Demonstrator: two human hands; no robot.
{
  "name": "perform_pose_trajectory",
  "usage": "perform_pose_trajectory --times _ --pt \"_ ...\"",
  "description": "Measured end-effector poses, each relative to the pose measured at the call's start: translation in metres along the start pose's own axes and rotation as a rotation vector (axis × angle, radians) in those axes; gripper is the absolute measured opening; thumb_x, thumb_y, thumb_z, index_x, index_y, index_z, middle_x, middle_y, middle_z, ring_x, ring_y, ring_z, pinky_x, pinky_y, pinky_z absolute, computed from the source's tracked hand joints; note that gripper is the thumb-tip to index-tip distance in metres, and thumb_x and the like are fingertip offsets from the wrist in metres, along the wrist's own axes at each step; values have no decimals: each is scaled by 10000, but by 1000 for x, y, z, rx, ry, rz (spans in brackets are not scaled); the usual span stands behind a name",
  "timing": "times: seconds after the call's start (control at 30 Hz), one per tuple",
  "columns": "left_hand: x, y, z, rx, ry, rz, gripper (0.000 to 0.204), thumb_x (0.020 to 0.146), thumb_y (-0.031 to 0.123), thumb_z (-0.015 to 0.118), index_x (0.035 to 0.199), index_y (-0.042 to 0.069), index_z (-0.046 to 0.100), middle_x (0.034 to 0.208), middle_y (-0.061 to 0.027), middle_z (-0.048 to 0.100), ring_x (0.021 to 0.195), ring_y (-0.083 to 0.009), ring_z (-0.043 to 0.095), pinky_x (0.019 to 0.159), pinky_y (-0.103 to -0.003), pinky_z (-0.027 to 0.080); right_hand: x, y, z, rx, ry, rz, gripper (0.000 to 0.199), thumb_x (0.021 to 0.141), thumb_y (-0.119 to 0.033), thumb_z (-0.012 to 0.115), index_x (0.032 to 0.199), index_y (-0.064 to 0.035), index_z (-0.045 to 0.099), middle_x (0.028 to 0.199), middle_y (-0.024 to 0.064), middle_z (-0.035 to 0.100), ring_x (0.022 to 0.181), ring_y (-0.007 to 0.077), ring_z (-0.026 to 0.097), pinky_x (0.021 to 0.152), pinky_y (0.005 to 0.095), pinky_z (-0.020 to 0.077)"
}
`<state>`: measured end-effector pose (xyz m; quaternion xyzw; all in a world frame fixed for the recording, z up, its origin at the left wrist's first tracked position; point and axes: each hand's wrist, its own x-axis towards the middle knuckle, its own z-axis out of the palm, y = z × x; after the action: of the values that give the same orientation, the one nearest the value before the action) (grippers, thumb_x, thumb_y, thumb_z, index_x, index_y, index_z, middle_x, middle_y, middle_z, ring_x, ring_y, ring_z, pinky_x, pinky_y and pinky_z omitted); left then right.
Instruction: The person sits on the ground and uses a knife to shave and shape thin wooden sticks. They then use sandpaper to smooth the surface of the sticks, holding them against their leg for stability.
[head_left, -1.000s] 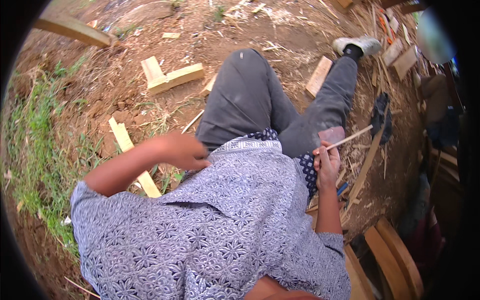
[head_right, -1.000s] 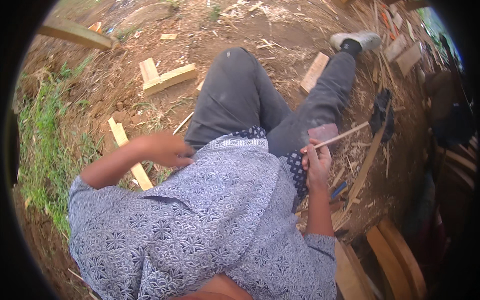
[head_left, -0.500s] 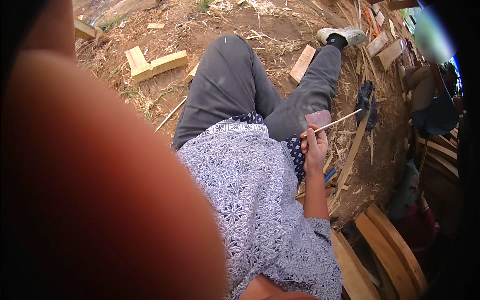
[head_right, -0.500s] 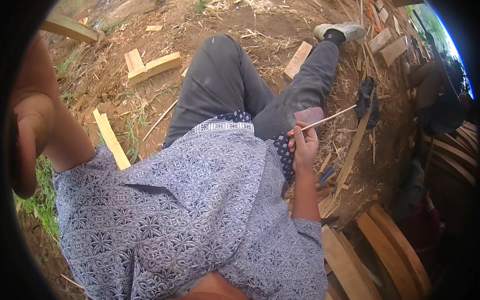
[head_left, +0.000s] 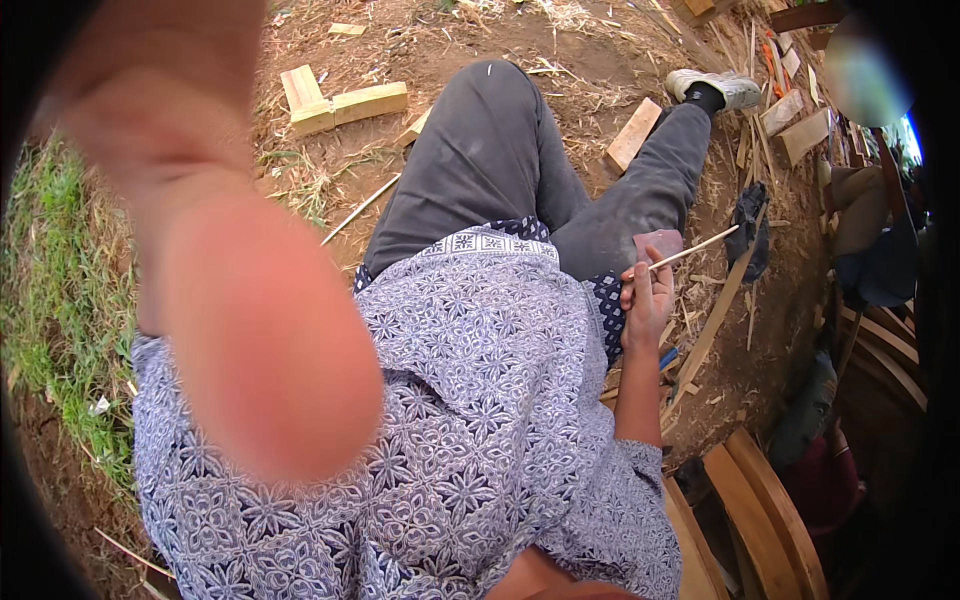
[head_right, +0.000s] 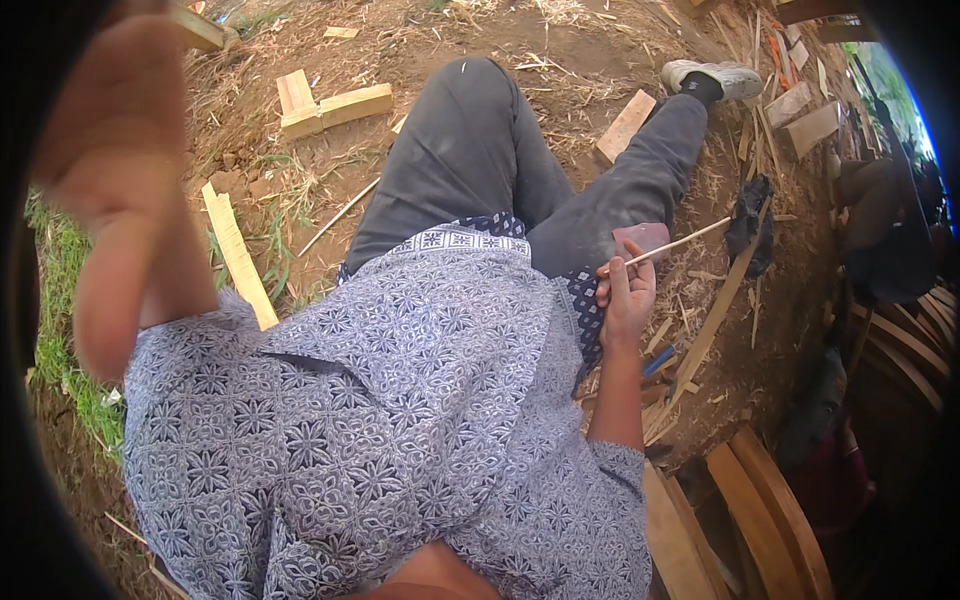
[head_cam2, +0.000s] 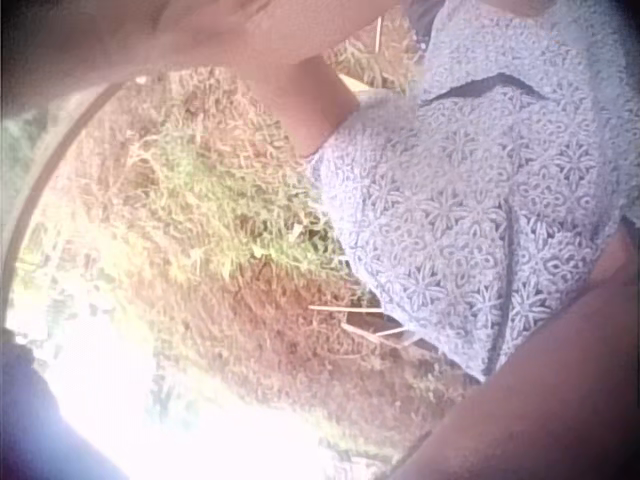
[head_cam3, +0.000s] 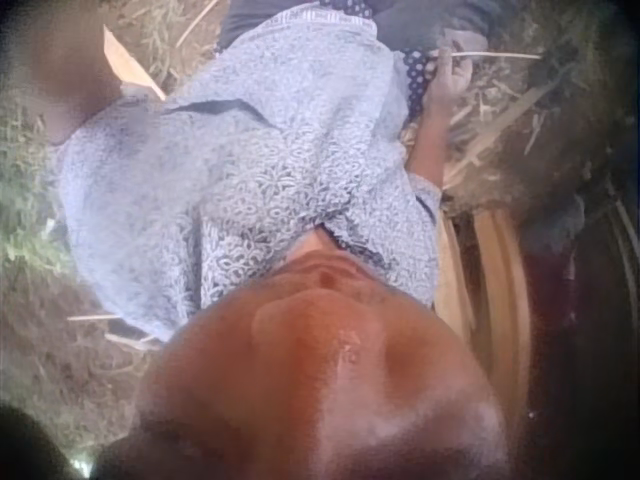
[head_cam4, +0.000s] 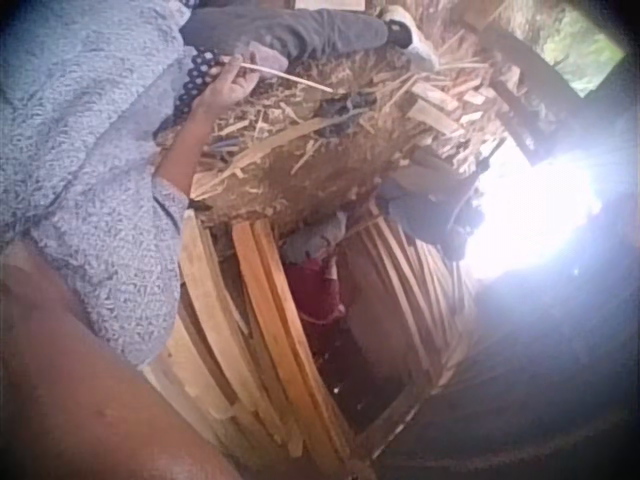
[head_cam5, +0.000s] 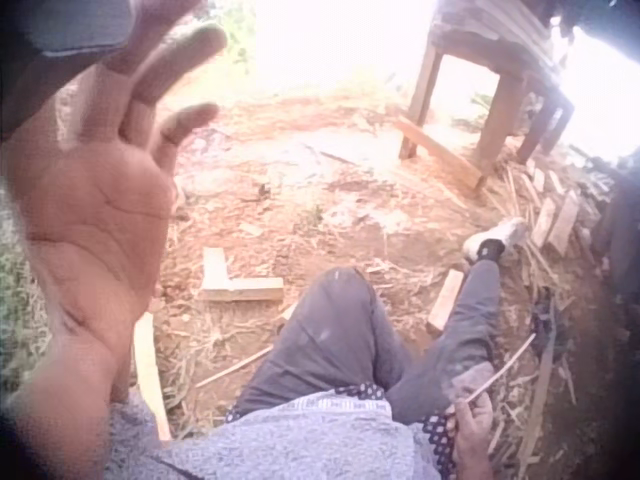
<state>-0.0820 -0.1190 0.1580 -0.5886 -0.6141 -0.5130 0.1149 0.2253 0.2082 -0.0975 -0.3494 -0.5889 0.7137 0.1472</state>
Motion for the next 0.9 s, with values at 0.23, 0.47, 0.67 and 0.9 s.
perform_pose_trajectory --times 0.23,0.47,0.67,0.9 --pt "-103 -15 195 -482 -40 -707 471 1026 319 571 1367 -1 514 1243 -147 574 1070 -226 612 942 -384 493 -18 -24 14 -314 -119 -26 421 989 -145 648 1381 -11 571 807 -33 575 662 19 490 588 170 391" --pt "-104 -4 238 -723 -232 -570 319 1048 259 524 1186 -5 639 1172 -138 608 1106 -253 599 956 -394 480 -27 -67 53 -624 -776 -217 302 874 -95 731 1164 -16 712 1058 97 711 920 167 656 841 311 500" --pt "-82 -4 219 -255 -355 -425 217 1015 239 547 948 45 617 854 -128 627 857 -309 653 690 -435 487 -22 -67 39 -253 -464 -124 606 865 -396 775 1286 17 635 911 22 614 869 112 583 756 270 462" --pt "-88 2 228 -137 -525 -407 212 982 288 590 919 89 623 679 -109 614 648 -327 648 551 -457 476 -32 -75 10 8 -262 -212 584 1045 -457 515 1269 73 616 801 49 590 783 121 553 714 262 431"
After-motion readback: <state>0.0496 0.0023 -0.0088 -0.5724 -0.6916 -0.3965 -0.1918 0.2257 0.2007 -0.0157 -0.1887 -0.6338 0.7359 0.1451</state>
